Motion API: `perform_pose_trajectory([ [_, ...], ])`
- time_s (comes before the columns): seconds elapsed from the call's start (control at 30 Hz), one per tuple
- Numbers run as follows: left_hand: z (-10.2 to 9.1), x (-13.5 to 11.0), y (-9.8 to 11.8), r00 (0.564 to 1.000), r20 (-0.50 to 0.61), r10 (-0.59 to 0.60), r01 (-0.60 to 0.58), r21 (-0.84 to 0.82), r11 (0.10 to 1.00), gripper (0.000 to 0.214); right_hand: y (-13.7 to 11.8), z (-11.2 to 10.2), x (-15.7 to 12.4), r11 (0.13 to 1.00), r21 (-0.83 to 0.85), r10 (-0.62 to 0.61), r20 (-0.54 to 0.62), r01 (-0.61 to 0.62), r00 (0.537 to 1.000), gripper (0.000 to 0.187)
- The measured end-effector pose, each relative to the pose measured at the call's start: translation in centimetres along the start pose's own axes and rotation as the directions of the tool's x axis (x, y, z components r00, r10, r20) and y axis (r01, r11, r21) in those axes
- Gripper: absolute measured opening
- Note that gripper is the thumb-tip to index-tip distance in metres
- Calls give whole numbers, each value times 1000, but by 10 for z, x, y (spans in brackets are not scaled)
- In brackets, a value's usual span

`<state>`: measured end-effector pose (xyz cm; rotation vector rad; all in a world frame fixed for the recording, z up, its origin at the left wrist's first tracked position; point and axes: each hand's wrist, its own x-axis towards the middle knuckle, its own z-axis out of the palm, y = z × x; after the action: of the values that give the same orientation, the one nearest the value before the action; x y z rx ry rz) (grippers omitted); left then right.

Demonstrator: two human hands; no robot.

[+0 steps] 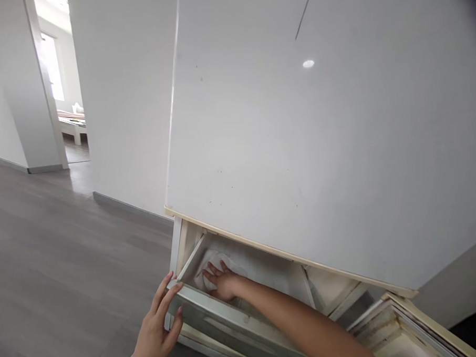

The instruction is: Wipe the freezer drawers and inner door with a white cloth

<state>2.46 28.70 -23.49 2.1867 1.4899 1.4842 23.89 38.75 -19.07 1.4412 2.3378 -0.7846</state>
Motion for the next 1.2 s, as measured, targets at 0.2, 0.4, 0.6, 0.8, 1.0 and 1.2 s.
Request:
perform_pose_trajectory([
  [0.2, 1, 1, -4, 994, -12, 105, -104, 65, 993, 44, 53, 7, -79, 995, 64, 71, 62, -75, 996, 83],
  [0.4, 2, 2, -7, 991, -18, 132, -131, 71, 989, 43, 96, 28, -126, 953, 192, 277, -243, -234, 929, 72],
  [0.6, 1, 5, -2, 989, -34, 141, -139, 67, 988, 42, 105, 23, -114, 919, 308, 356, -379, -246, 854, 39],
  [0.8, -1, 6, -2, 994, -23, 105, -104, 32, 994, 41, 84, 18, -113, 807, 572, 252, -110, -146, 961, 33],
  [1.0, -4, 5, 8, 999, 41, -31, 35, -119, 992, 38, 41, 18, -124, 362, 879, 18, 328, -312, 944, 30],
  [1.2, -2, 2, 11, 996, 28, -83, 86, -133, 987, 39, -16, -5, -90, 468, 803, -4, 419, -368, 908, 47],
])
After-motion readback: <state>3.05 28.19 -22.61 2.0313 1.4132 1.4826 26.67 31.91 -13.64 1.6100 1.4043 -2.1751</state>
